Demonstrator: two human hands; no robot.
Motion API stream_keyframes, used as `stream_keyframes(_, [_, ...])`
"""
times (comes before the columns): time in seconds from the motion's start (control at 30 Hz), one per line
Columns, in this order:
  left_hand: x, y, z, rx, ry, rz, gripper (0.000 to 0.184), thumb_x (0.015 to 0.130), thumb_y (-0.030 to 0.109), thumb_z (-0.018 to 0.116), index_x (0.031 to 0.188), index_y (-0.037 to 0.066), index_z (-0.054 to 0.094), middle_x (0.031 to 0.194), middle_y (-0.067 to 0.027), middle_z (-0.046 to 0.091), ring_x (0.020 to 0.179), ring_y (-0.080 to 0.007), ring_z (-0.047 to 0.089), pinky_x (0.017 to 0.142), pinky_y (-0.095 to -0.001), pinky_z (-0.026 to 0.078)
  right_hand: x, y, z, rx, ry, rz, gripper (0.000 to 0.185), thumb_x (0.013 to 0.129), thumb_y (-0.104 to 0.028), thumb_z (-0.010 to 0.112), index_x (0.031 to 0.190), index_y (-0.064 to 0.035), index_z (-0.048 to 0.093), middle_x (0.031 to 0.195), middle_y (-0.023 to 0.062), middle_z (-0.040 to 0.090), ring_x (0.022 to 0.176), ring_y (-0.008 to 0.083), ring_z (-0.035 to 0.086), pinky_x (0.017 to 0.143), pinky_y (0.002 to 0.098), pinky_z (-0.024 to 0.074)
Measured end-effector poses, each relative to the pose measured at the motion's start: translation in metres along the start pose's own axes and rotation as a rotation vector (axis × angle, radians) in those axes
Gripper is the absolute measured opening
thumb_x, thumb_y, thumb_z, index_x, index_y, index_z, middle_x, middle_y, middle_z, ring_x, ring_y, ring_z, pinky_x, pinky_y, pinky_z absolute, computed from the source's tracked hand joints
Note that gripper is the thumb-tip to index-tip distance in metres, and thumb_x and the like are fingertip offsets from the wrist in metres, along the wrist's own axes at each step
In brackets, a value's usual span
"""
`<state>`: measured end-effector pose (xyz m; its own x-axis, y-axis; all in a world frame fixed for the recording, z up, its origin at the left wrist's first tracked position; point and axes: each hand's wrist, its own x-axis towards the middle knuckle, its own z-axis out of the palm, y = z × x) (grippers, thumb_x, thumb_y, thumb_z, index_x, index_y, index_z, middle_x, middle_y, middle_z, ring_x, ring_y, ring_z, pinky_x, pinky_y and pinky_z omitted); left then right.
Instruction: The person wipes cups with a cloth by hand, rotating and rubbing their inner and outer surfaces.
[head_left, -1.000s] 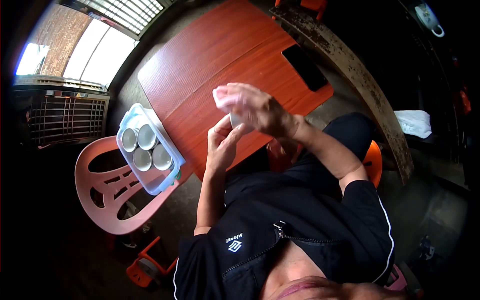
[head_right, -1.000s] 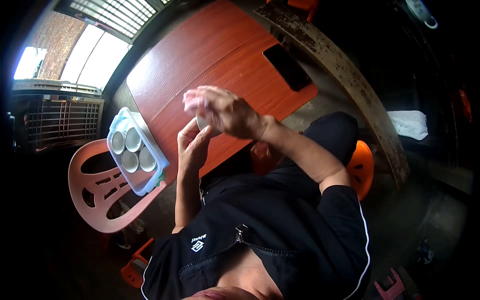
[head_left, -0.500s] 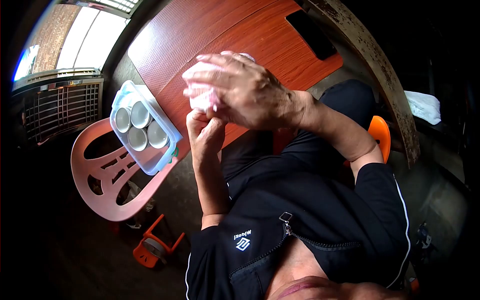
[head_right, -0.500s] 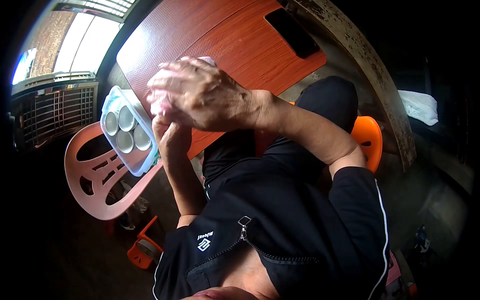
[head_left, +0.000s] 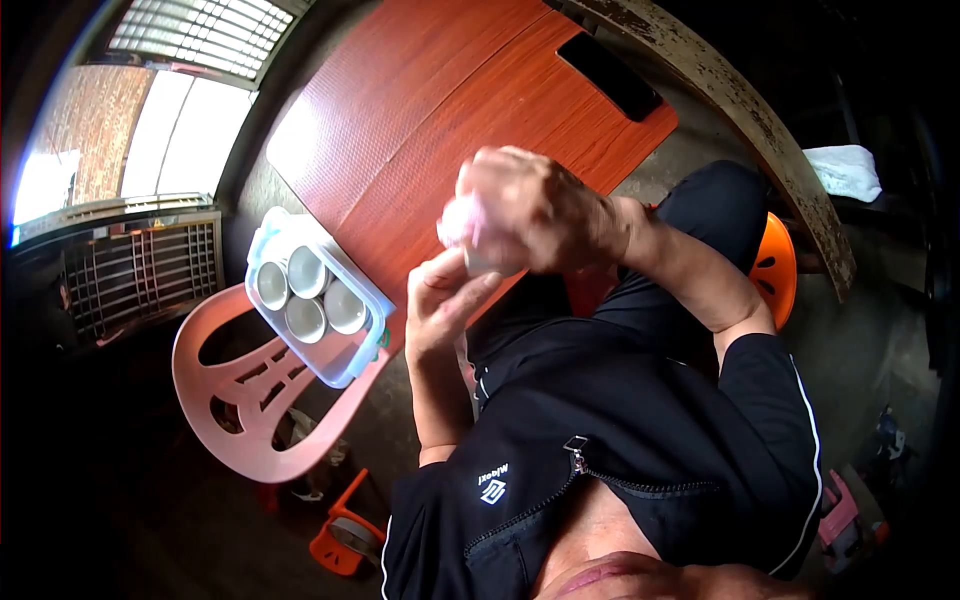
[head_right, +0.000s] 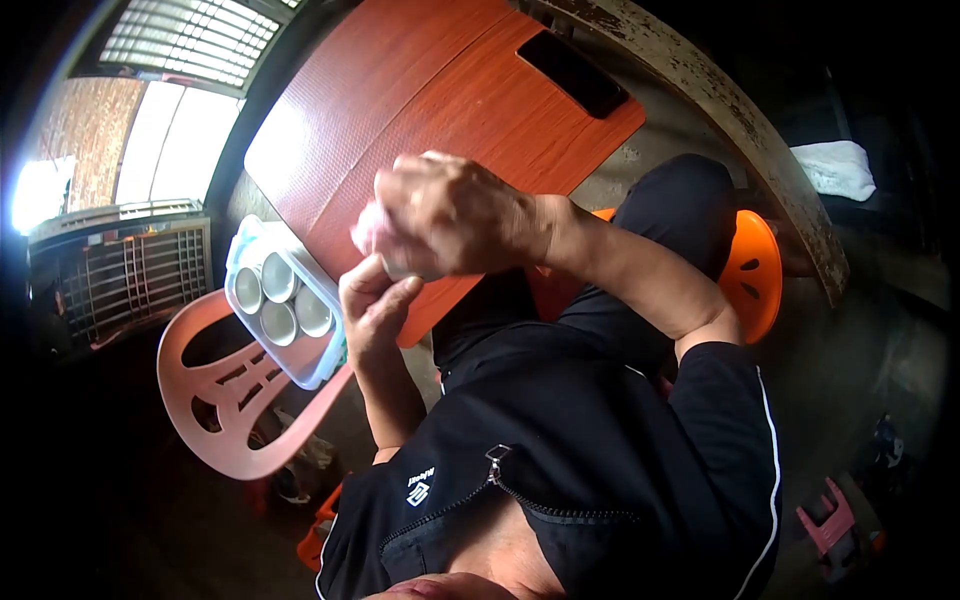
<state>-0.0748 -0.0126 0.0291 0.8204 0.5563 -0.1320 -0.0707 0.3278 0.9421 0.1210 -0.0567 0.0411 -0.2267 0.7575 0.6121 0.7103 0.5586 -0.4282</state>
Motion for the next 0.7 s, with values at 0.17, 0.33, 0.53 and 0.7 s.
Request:
stream_keyframes(0.17, [-0.001, -0.003, -0.006, 0.053, -0.097, -0.043, 0.023, 0.083, -0.002, 0.062, 0.105, -0.009, 0.063, 0.098, -0.0101, 0.067, 0.094, -0.0149, 0.061, 0.085, -0.0277, 0.047, -0.027, 0.025, 0.039, 0.483, 0.221, 0.259, 0.023, 0.088, -0.022, 0.055, 0.092, -0.0011, 0.061, 0.086, 0.0098, 0.061, 0.075, 0.0206, 0.059, 0.068, 0.0294, 0.0460])
stream_keyframes(0.33, [0.012, -0.024, -0.002, 0.100, -0.094, -0.145, 0.032, 0.078, 0.000, 0.069, 0.108, -0.008, 0.061, 0.101, -0.0081, 0.066, 0.096, -0.0140, 0.059, 0.089, -0.0286, 0.044, -0.031, 0.042, 0.031, 1.191, 0.071, 0.822, 0.026, 0.093, -0.023, 0.047, 0.080, -0.0025, 0.056, 0.068, 0.0003, 0.053, 0.061, 0.0103, 0.049, 0.061, 0.0256, 0.0410])
stream_keyframes(0.53, [0.034, -0.034, 0.030, 0.031, 0.102, 0.002, 0.021, 0.089, 0.009, 0.060, 0.106, -0.002, 0.056, 0.096, -0.0060, 0.063, 0.092, -0.0108, 0.057, 0.082, -0.0266, 0.046, -0.028, 0.031, 0.010, 0.710, 0.190, 0.709, 0.028, 0.085, -0.026, 0.052, 0.075, -0.0009, 0.059, 0.067, 0.0134, 0.059, 0.058, 0.0201, 0.058, 0.056, 0.0305, 0.0443])
stream_keyframes(0.7, [0.049, -0.037, 0.032, -0.138, 0.125, 0.088, 0.020, 0.092, 0.009, 0.056, 0.110, 0.001, 0.053, 0.098, -0.0050, 0.060, 0.088, -0.0099, 0.056, 0.077, -0.0259, 0.047, -0.065, 0.061, 0.064, -0.141, 0.546, 0.154, 0.019, 0.088, -0.017, 0.051, 0.098, -0.0016, 0.054, 0.091, 0.0096, 0.059, 0.076, 0.0215, 0.059, 0.071, 0.0327, 0.0495])
